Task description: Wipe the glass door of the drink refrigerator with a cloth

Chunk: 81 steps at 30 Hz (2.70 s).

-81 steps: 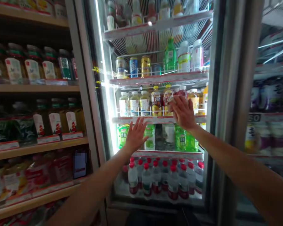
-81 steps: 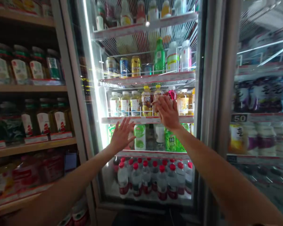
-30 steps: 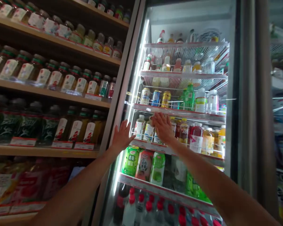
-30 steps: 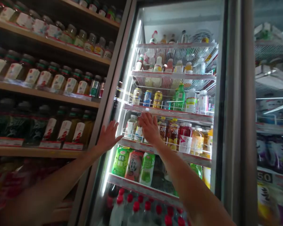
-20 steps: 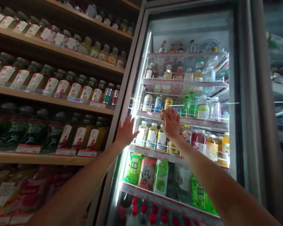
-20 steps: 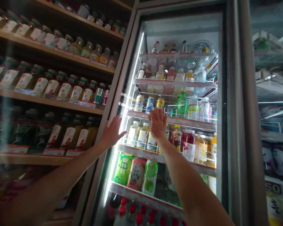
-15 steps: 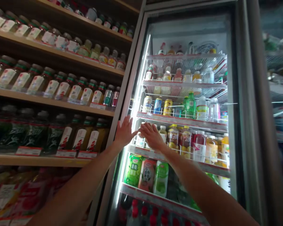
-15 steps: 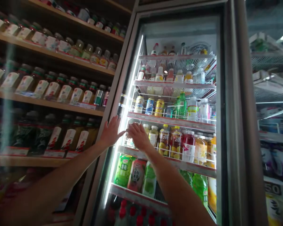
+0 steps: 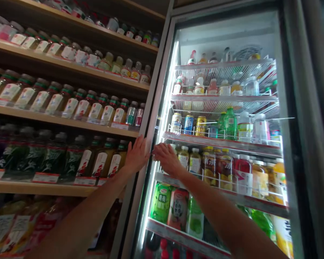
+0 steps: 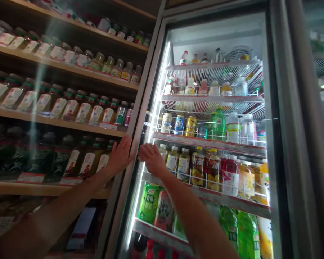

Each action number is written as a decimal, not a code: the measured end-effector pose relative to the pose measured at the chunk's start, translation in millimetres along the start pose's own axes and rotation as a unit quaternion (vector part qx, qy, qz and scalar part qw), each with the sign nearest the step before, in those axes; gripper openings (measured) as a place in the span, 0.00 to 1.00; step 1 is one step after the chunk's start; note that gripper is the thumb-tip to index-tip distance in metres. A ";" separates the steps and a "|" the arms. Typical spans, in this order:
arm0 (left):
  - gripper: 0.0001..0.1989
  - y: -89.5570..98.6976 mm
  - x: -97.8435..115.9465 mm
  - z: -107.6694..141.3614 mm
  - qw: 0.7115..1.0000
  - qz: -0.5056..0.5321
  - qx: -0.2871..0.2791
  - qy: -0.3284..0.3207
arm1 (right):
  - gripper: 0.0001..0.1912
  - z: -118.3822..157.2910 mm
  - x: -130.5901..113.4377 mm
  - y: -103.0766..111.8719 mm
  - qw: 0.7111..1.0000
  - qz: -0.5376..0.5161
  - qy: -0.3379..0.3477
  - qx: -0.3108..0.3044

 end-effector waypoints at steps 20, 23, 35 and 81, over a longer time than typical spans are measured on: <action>0.29 6.0 34.2 -46.7 0.984 0.123 0.116 -0.061 | 0.23 44.5 234.8 111.3 0.876 0.144 -0.434 0.151; 0.29 7.0 52.8 -68.8 0.980 0.148 0.123 -0.060 | 0.25 73.4 247.2 126.6 0.848 0.169 -0.475 0.160; 0.31 -11.7 116.7 -123.9 0.951 0.219 0.217 -0.004 | 0.25 111.9 281.4 144.4 0.841 0.215 -0.483 0.113; 0.33 -21.7 98.8 -85.3 0.971 0.163 0.166 0.047 | 0.25 86.9 239.7 119.7 0.920 0.144 -0.349 0.104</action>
Point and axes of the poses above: each hand's wrist, its own z-axis away from the middle knuckle, its own y-axis out of the back of the hand, x = y × z, the point moved 6 cm from there along -z, towards the middle knuckle, and after that the axes turned 7 degrees about z, right-handed, at the moved point
